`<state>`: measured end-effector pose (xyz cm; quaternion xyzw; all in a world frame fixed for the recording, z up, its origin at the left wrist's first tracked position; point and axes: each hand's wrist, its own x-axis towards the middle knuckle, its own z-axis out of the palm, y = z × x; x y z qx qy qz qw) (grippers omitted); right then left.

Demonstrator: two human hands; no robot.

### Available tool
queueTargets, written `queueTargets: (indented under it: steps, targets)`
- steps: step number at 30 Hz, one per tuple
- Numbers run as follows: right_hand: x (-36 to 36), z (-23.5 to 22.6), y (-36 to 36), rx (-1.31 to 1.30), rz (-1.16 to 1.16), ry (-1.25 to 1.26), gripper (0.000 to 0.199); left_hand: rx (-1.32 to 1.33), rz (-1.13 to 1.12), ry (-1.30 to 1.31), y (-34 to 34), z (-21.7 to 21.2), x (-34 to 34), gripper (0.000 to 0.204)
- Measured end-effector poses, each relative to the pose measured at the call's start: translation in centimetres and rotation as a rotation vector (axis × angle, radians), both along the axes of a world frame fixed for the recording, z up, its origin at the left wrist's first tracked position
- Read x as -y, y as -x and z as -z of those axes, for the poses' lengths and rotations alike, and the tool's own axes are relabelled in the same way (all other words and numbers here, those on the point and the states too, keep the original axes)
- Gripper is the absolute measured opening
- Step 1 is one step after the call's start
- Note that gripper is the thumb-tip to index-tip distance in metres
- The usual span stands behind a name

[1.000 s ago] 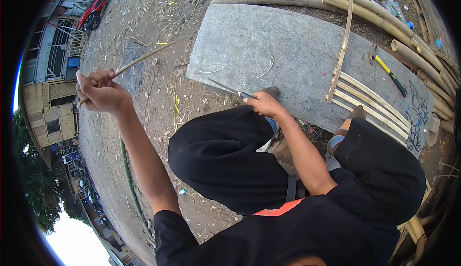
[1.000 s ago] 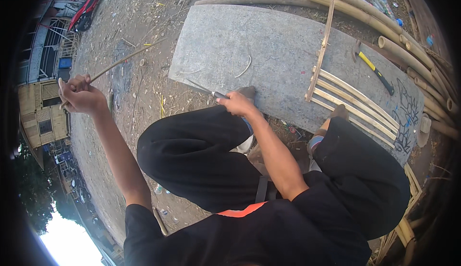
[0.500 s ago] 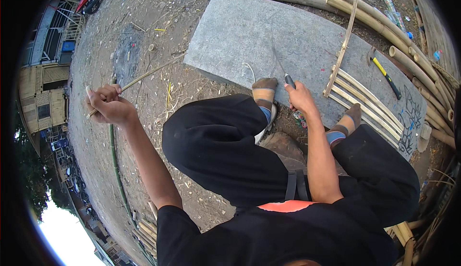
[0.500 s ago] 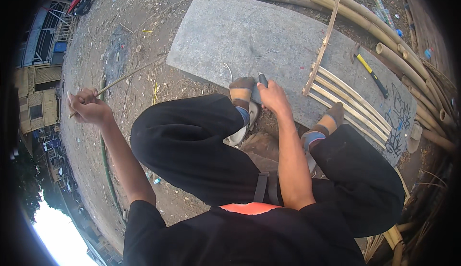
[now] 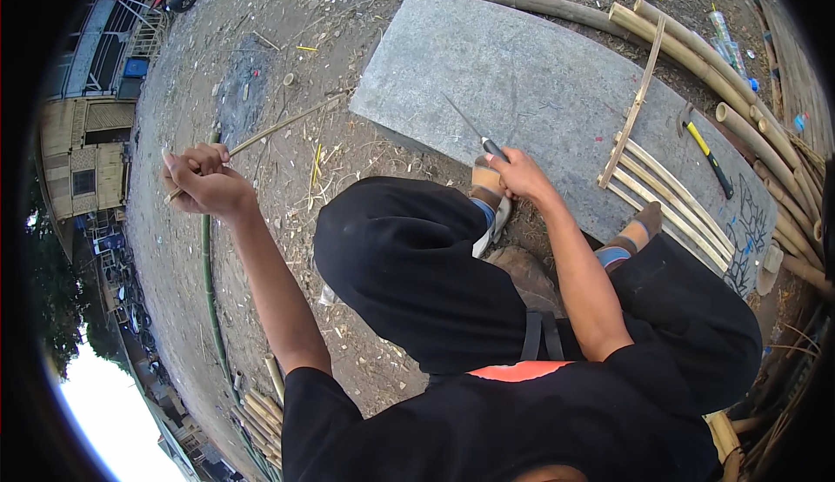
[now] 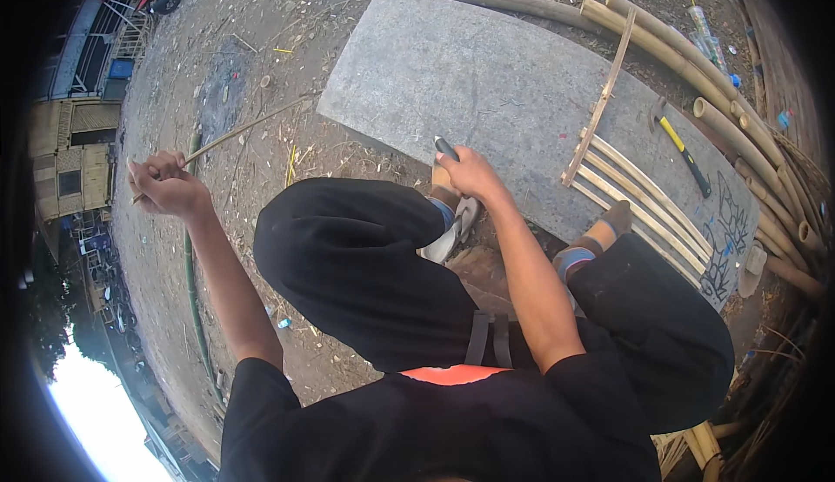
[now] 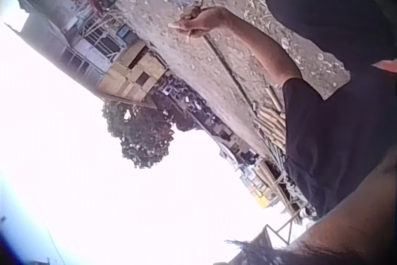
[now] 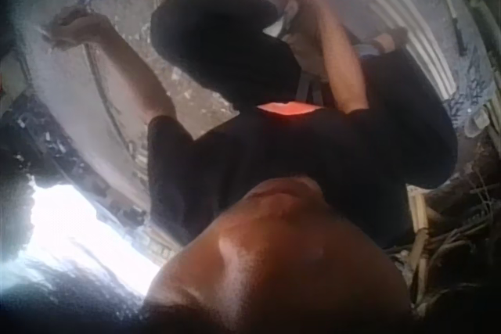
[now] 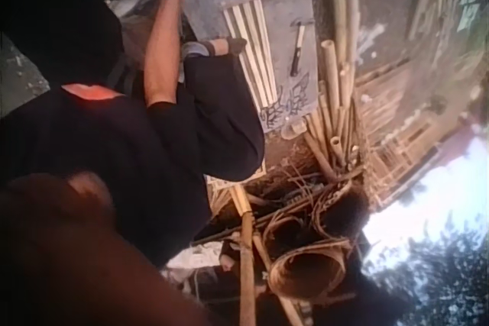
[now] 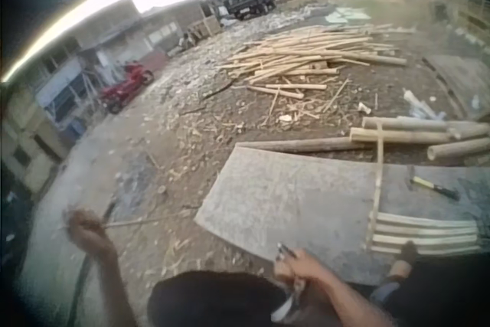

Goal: The person constructs a bamboo panel by hammering bamboo strips onto cross-beams and kemudian scrapes a separate bamboo strip with a knife.

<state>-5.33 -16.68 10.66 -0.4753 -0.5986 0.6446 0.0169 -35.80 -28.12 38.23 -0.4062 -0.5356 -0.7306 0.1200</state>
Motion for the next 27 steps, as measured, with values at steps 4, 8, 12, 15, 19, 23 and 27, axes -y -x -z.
queueTargets:
  steps: [4, 8, 12, 15, 19, 23, 27]
  targets:
    - [1.0, 3.7, 3.6, 0.073, 0.023, -0.279, 0.049, 0.054, 0.018, -0.07, -0.5, 1.3, -1.8, 0.033]
    - [2.5, 7.2, 5.3, 0.036, -0.284, -0.338, 0.051, 0.111, 0.1, -0.1, -2.1, 2.3, -5.4, 0.02]
    - [2.8, 7.3, 3.8, -0.067, -0.41, -0.302, 0.047, 0.158, 0.211, -0.1, -2.0, 3.3, -7.9, 0.015]
    - [0.8, 7.5, -0.3, -0.152, -0.197, 0.009, 0.032, 0.248, 0.278, -0.063, -0.7, 3.9, -9.0, 0.022]
    - [-4.8, 3.9, -5.1, -0.102, -0.057, 0.044, 0.024, 0.383, 0.277, 0.036, -3.5, 5.5, -10.8, 0.045]
    - [-6.2, -1.1, -3.2, -0.067, 0.063, -0.308, 0.032, 0.369, 0.449, 0.088, -3.6, 6.6, -10.7, 0.044]
    - [-3.9, -8.4, 3.3, -0.329, 0.07, -0.382, 0.031, 0.306, 0.463, 0.124, -4.3, 6.2, -11.4, 0.04]
